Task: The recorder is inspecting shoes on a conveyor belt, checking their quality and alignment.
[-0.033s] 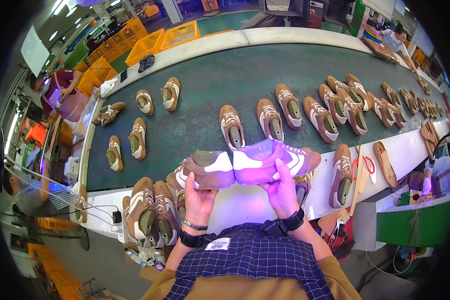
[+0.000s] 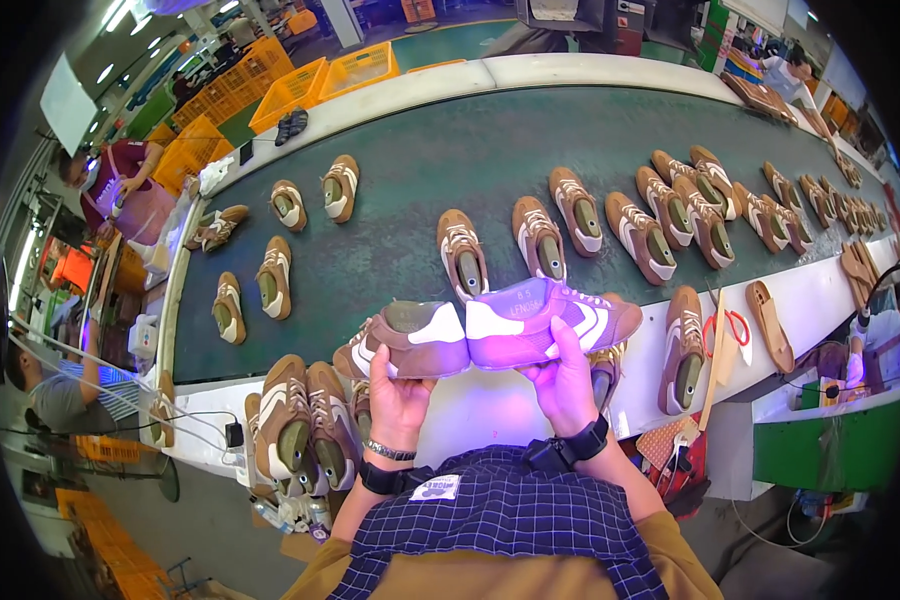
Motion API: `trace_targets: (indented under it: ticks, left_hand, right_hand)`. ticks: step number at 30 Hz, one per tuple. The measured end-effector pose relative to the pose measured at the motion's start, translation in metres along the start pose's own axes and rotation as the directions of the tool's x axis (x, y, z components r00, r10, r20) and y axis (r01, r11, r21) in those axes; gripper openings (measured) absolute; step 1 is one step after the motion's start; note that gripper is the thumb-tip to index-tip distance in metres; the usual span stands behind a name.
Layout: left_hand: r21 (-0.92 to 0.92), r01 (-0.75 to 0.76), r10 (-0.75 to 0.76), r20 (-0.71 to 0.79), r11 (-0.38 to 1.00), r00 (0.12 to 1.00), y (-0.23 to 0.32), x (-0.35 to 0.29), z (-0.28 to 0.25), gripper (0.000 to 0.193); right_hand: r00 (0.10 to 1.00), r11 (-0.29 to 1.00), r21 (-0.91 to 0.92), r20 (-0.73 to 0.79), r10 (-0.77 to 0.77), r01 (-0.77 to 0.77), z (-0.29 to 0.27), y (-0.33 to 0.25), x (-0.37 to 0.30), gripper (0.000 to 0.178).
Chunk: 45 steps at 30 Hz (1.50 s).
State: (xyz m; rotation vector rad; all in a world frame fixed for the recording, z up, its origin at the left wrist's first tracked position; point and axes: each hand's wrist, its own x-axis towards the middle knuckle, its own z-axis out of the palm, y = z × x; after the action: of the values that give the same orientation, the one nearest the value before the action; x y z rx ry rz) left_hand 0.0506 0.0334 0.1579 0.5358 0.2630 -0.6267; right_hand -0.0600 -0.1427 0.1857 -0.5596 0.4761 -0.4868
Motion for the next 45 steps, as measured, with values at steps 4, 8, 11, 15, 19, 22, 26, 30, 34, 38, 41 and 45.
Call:
trace_targets:
  ticks: [4, 8, 11, 15, 19, 22, 26, 30, 34, 38, 41, 45]
  left_hand:
    - [0.001, -0.007, 0.007, -0.008, 1.000, 1.000, -0.001, 0.000, 0.001, 0.050]
    - [0.009, -0.005, 0.005, -0.017, 1.000, 1.000, -0.002, 0.000, 0.001, 0.050]
    - [0.008, 0.003, -0.002, -0.028, 1.000, 1.000, -0.002, 0.000, 0.001, 0.051]
    - [-0.008, -0.002, 0.002, -0.022, 1.000, 1.000, -0.003, 0.001, -0.001, 0.050]
    - [-0.035, -0.001, 0.001, 0.005, 0.999, 1.000, -0.004, 0.002, -0.002, 0.049]
    - [-0.042, -0.001, 0.001, -0.005, 0.999, 1.000, -0.005, 0.003, -0.003, 0.046]
    - [0.012, -0.047, 0.047, 0.001, 0.999, 0.999, -0.002, 0.001, -0.002, 0.045]
    - [0.144, -0.097, 0.093, 0.032, 0.985, 0.995, 0.003, -0.002, 0.000, 0.045]
    - [0.223, -0.123, 0.113, 0.060, 0.967, 0.992, 0.008, -0.006, 0.003, 0.047]
    - [0.220, -0.115, 0.109, 0.039, 0.969, 0.993, 0.008, -0.006, 0.002, 0.048]
    - [0.115, -0.074, 0.073, 0.011, 0.991, 0.997, 0.011, -0.002, -0.004, 0.040]
    - [0.042, 0.037, -0.041, 0.107, 0.998, 0.993, 0.029, 0.029, -0.021, 0.042]
  right_hand:
    - [1.000, 1.000, -0.001, -0.027, -0.006, 0.006, 0.001, 0.000, -0.002, 0.042]
    - [0.999, 1.000, 0.009, -0.033, -0.017, 0.017, 0.002, 0.000, -0.001, 0.042]
    - [0.999, 1.000, 0.004, -0.037, -0.004, 0.004, 0.001, 0.001, -0.001, 0.042]
    - [1.000, 1.000, 0.003, -0.023, 0.003, -0.003, -0.003, 0.001, 0.001, 0.042]
    - [1.000, 1.000, 0.008, -0.008, 0.022, -0.022, -0.004, 0.001, 0.001, 0.041]
    - [1.000, 1.000, 0.013, -0.018, 0.016, -0.016, -0.003, 0.002, 0.001, 0.041]
    - [0.999, 0.999, -0.006, -0.027, -0.046, 0.046, 0.001, 0.002, 0.000, 0.040]
    - [0.997, 0.994, -0.087, 0.019, -0.072, 0.073, 0.002, -0.003, -0.001, 0.038]
    - [0.992, 0.981, -0.147, 0.024, -0.120, 0.123, 0.001, -0.006, 0.000, 0.038]
    - [0.992, 0.978, -0.170, 0.046, -0.119, 0.125, -0.001, -0.006, 0.001, 0.037]
    - [0.994, 0.993, -0.096, 0.089, -0.056, 0.065, -0.007, -0.003, 0.003, 0.037]
    - [0.973, 0.984, -0.046, 0.149, 0.175, -0.170, -0.030, 0.004, 0.000, 0.045]
